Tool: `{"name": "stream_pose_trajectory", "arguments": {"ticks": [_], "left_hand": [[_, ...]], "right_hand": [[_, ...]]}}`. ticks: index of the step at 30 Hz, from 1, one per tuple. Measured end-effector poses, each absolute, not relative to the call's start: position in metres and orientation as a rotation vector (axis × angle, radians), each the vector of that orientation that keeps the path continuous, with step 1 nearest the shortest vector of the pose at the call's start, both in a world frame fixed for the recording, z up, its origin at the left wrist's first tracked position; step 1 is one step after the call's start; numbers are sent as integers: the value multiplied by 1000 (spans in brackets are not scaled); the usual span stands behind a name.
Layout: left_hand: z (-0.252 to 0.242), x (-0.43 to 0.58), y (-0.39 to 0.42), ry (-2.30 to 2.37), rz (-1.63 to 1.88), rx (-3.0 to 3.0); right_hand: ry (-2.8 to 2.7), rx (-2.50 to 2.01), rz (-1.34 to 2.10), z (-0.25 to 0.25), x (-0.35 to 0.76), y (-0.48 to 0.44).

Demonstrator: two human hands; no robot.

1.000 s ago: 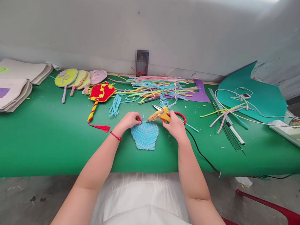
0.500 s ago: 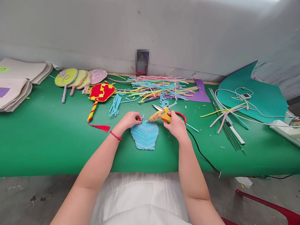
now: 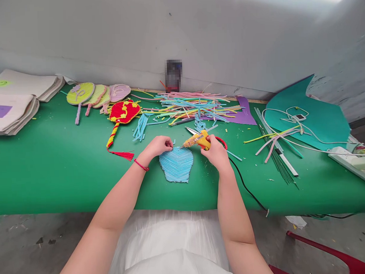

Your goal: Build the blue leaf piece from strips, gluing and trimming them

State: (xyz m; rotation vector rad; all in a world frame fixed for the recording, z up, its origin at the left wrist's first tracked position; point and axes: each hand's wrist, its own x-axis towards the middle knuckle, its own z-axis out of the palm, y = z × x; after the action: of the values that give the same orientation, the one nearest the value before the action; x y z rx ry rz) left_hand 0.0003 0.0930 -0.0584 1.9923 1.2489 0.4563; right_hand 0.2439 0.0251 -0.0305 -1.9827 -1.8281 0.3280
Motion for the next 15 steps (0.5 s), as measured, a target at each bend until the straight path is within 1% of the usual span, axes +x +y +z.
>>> {"name": "stream_pose_trajectory", "arguments": {"ticks": [15], "left_hand": [[-59, 0, 93, 1249, 450, 1998]], "right_hand": [[-1814, -1972, 354, -31, 244, 25]]}}
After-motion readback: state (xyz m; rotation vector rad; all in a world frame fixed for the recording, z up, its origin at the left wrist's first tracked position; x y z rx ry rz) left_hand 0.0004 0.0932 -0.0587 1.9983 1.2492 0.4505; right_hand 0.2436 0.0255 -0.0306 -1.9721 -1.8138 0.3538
